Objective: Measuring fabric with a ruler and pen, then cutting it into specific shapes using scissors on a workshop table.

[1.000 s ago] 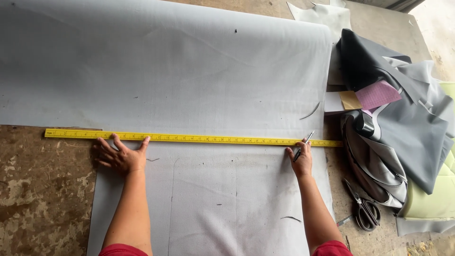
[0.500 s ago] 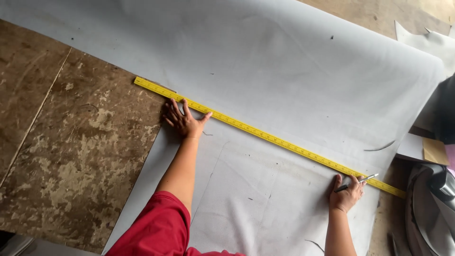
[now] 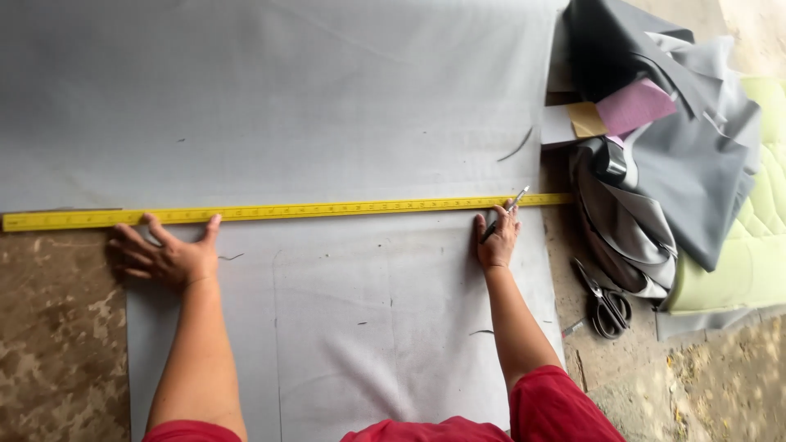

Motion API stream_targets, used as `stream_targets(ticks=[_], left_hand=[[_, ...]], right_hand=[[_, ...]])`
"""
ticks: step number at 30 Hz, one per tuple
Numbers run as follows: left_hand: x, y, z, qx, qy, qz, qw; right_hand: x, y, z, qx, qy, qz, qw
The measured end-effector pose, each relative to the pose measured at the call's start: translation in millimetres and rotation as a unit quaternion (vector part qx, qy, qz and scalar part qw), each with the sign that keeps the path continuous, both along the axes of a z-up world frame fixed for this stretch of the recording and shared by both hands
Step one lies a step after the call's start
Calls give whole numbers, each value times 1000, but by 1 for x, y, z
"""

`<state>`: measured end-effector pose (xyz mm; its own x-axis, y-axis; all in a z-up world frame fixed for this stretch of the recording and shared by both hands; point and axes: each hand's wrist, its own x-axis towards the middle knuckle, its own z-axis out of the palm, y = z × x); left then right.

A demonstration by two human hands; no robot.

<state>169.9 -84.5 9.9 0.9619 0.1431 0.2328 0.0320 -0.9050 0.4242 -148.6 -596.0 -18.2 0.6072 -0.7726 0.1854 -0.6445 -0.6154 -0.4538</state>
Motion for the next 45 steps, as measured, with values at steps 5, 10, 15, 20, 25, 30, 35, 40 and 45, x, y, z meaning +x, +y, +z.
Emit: stream_targets(ticks=[5,10,15,20,25,30,35,40,45], left_hand=[[2,0,-4,-7,11,0,1000],[1,-4,-5,20,-49,7,999],[0,-11,1,35,-100,37,994],[-1,-9,-3,11,-71,51,996],[0,-7,9,56,-76,47,994],[3,-5,-13,91,-111,27,989],[0,-3,-5,109,-124,3,986],[1,-4,-5,78,-119,5,990],[0,-3,1,-13,10,1,1000]], right_hand=[[3,6,13,25,10,-11,1000],[-5,0,2,16,-7,4,1000],[45,51,38,0,-248,15,969],[204,183,64,308,-261,167,900],[333,318,75,483,-51,302,821],[408,405,34,507,10,366,780],[387,382,75,410,30,434,801],[297,253,87,383,68,375,842],[143,70,114,409,89,111,902]])
